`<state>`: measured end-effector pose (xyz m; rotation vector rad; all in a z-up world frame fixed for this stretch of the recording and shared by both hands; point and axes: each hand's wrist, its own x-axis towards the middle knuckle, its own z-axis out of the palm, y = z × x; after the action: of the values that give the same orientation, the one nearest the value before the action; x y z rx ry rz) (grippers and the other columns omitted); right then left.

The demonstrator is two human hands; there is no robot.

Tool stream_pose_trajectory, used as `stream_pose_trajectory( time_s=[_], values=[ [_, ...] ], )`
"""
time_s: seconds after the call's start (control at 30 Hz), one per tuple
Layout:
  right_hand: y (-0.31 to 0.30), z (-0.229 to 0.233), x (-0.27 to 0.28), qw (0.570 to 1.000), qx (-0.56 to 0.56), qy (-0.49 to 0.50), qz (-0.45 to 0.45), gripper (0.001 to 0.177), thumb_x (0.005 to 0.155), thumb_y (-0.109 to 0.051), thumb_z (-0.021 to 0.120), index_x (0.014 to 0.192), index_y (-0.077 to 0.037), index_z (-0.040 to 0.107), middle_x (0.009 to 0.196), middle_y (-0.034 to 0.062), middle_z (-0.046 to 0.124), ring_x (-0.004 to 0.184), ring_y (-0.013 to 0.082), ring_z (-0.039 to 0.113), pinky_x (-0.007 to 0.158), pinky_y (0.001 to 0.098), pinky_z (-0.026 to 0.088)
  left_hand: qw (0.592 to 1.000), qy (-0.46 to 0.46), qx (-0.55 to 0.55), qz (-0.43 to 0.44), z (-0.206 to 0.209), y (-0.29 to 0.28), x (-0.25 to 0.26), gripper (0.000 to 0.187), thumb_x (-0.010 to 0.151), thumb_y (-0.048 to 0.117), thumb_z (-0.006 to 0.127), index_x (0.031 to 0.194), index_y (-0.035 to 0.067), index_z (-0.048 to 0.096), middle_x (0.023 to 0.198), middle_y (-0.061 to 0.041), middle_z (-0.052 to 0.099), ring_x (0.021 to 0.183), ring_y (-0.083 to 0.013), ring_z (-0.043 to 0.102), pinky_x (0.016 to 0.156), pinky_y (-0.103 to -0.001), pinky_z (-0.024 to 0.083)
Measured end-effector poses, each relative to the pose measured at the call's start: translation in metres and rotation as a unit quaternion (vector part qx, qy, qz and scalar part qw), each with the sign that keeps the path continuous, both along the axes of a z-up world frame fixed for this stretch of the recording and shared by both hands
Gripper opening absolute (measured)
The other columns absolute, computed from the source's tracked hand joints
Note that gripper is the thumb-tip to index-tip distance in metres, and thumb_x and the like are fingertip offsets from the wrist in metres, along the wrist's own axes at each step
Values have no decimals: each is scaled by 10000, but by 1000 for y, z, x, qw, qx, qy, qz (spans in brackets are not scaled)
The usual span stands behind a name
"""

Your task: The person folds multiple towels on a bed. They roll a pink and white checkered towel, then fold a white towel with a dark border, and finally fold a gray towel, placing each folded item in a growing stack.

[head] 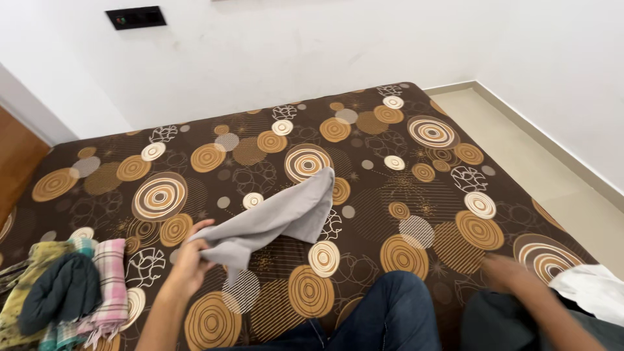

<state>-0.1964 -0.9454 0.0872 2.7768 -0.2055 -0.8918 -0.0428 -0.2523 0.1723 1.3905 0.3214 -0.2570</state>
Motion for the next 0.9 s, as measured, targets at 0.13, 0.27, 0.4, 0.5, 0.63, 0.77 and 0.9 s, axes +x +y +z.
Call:
stream_pose_trajectory(
  time_s=[0.13,0.27,0.4,0.5,0.63,0.77,0.9],
  values=[
    [187,14,63,818,484,-233,204,767,809,-390,809,1420,-27,521,1431,174,608,1334,316,583,1113,406,449,999,-24,-24,1,-6,-33,4,511,767,52,446,1259,144,549,1097,-131,536,973,-254,509,836,-423,445],
    [372,26,79,736,627,-221,127,932,729,-440,836,1462,-10,453,1470,200,554,1383,304,519,1140,425,392,985,-112,131,-1,-21,-83,-1,377,899,212,474,1243,59,500,1220,-159,433,1097,-268,467,975,-428,390],
    [439,35,103,606,691,-371,130,416,931,-155,686,1318,-13,635,1310,188,651,1238,273,664,1045,382,542,965,-201,166,-9,-15,-90,-3,506,960,412,465,1262,7,464,1311,-158,406,1223,-276,466,1089,-416,355],
    [429,48,121,445,866,-213,-84,343,1016,-182,505,1293,-12,615,1140,200,694,945,274,708,795,359,577,967,-205,151,-31,1,-73,-5,595,1003,509,531,1251,-17,405,1284,-172,399,1245,-290,439,1060,-429,388],
    [391,77,137,390,880,-164,-213,313,1050,-281,411,1228,-94,590,1125,107,671,986,200,686,813,342,589,801,-326,498,-57,-1,-73,-12,798,667,308,891,1251,-24,460,1129,-149,530,1086,-302,539,960,-436,482],
    [355,96,141,360,876,-168,-274,330,1017,-312,431,1193,-90,600,1149,116,681,1030,207,708,859,358,625,722,-355,594,3,-33,-57,-7,432,676,10,780,1095,64,691,1075,-80,671,1037,-299,611,929,-421,515],
    [286,92,140,454,882,-78,-97,234,1143,-195,614,1121,21,527,1062,106,555,985,203,582,835,362,530,775,-262,571,-68,-61,-5,2,183,797,16,699,933,113,775,982,-81,758,990,-269,712,1049,-509,427]
  ],
)
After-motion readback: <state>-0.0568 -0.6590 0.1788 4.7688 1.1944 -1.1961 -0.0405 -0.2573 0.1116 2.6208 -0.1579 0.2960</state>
